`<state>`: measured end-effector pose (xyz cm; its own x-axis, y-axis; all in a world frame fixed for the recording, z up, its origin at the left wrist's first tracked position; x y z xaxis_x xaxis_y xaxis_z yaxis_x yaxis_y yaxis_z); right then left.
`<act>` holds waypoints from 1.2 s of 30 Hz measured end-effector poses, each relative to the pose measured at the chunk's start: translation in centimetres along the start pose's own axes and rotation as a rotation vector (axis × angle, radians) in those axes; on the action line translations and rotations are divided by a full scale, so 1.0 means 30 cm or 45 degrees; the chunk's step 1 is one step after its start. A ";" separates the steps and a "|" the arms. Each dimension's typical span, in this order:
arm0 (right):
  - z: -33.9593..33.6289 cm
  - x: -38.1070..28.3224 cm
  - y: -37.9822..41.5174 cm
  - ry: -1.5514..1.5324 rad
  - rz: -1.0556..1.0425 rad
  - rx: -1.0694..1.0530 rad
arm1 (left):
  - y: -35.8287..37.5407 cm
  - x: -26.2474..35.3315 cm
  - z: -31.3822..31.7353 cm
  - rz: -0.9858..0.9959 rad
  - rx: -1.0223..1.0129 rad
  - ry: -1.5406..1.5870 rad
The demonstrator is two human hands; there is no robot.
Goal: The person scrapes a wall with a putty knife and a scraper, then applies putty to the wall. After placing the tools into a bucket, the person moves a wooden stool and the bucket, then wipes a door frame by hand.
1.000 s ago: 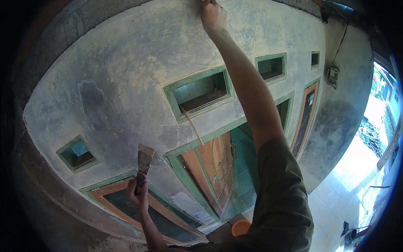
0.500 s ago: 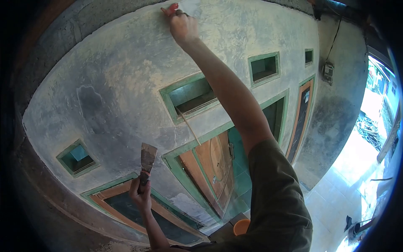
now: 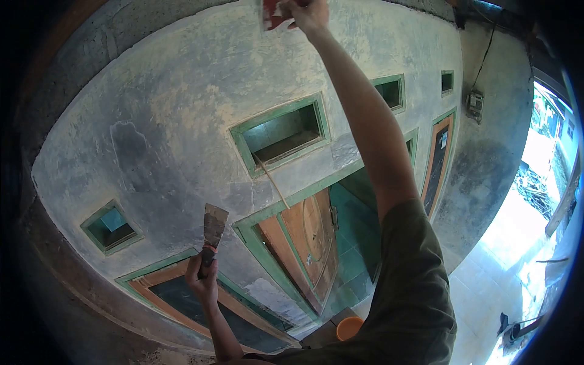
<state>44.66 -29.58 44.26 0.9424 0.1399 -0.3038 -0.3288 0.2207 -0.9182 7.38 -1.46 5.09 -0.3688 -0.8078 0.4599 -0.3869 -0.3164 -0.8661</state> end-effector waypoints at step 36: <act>-0.171 0.062 -0.130 0.630 -0.408 0.154 | 0.009 -0.018 -0.016 -0.029 0.017 -0.040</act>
<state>48.01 -35.13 45.98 0.9030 -0.4110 -0.1250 -0.0007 0.2896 -0.9571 7.06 -0.86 4.70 -0.3331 -0.8154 0.4735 -0.3833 -0.3417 -0.8581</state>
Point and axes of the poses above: each hand's wrist, its own y-axis away from the middle knuckle, its own z-axis out of the palm, x = y × z, the point moved 7 cm from there along -y, towards the middle knuckle, and after that the axes turned 4 degrees about y, right-handed, at the moved point
